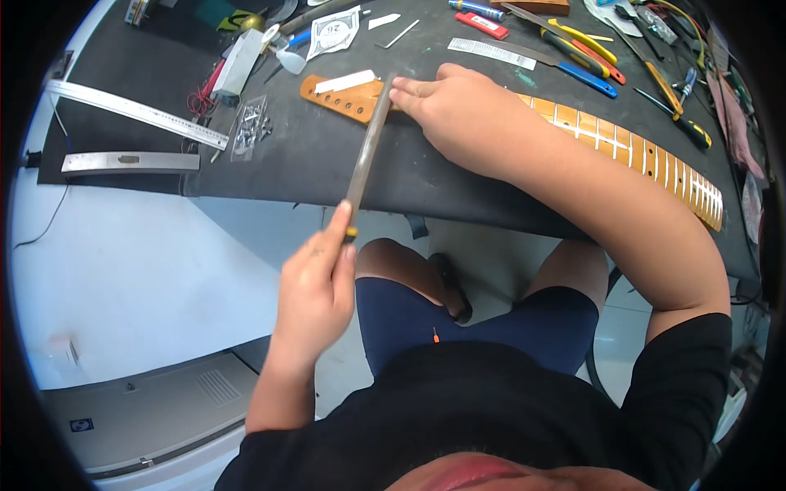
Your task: The person uses a ruler to measure a guitar neck, applies a piece of tape, and uses a file to smooth the end of the neck while holding the file with both hands.
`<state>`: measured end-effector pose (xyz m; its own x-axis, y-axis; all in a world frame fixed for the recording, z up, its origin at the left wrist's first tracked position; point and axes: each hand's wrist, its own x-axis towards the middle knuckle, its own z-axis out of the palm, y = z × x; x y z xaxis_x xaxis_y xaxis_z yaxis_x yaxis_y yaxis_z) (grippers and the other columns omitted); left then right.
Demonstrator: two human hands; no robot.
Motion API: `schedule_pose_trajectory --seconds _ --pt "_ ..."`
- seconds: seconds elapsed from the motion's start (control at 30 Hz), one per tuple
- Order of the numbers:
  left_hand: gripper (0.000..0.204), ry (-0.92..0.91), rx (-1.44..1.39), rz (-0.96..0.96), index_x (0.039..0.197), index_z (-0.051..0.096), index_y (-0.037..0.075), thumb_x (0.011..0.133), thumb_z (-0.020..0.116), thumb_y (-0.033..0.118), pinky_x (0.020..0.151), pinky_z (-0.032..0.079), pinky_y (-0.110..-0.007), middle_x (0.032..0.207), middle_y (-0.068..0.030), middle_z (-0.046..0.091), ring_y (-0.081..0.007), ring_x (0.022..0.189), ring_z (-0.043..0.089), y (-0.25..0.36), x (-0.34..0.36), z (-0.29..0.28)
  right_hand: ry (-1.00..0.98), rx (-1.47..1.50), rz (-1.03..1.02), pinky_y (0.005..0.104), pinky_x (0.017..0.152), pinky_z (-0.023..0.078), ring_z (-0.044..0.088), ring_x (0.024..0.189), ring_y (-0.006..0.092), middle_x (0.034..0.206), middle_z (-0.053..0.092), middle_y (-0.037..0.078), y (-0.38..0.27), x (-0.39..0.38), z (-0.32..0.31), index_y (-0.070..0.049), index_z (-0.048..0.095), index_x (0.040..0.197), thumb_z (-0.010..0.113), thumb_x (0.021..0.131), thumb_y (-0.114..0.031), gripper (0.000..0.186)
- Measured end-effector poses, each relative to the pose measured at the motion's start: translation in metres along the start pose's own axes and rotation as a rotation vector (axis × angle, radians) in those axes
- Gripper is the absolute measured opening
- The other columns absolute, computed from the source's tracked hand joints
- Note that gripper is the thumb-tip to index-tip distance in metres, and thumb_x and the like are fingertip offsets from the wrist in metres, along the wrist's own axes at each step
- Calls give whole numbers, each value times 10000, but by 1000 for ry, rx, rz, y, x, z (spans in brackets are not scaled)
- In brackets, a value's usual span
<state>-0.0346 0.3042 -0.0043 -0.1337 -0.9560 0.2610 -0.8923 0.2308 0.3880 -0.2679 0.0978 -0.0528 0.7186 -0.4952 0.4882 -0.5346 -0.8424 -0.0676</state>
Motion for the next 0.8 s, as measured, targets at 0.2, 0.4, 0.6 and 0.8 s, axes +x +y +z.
schedule_pose_trajectory --seconds 0.2,0.4,0.6,0.8 --pt "464 -60 -20 -55 1534 660 -16 1071 646 -6 954 592 -394 1172 -297 788 -392 1077 810 11 43 8 2 48 2 417 1030 618 731 1110 335 1545 716 79 3 -7 -2 15 705 1467 603 1068 -83 424" --pt "485 -27 -68 -30 1531 657 -37 1047 633 -49 994 588 -413 1168 -320 779 -460 1092 789 5 40 2 -17 8 -1 409 1023 623 723 1100 335 1549 712 83 -4 1 -8 -8 715 1464 616 1041 -60 438" --pt "466 -36 -55 -31 1516 666 -25 1050 675 -12 954 587 -377 1153 -294 788 -394 998 789 0 -2 -4 -22 53 37 412 1016 631 715 1104 327 1570 697 82 -1 -5 -4 -18 716 1467 613 1020 -58 460" --pt "470 -98 -59 -114 1525 675 3 1055 668 -20 921 595 -400 1137 -273 788 -401 996 792 2 64 9 -28 35 24 418 1022 625 710 1073 335 1575 698 65 -1 -3 -3 -20 714 1475 598 1043 -68 450"
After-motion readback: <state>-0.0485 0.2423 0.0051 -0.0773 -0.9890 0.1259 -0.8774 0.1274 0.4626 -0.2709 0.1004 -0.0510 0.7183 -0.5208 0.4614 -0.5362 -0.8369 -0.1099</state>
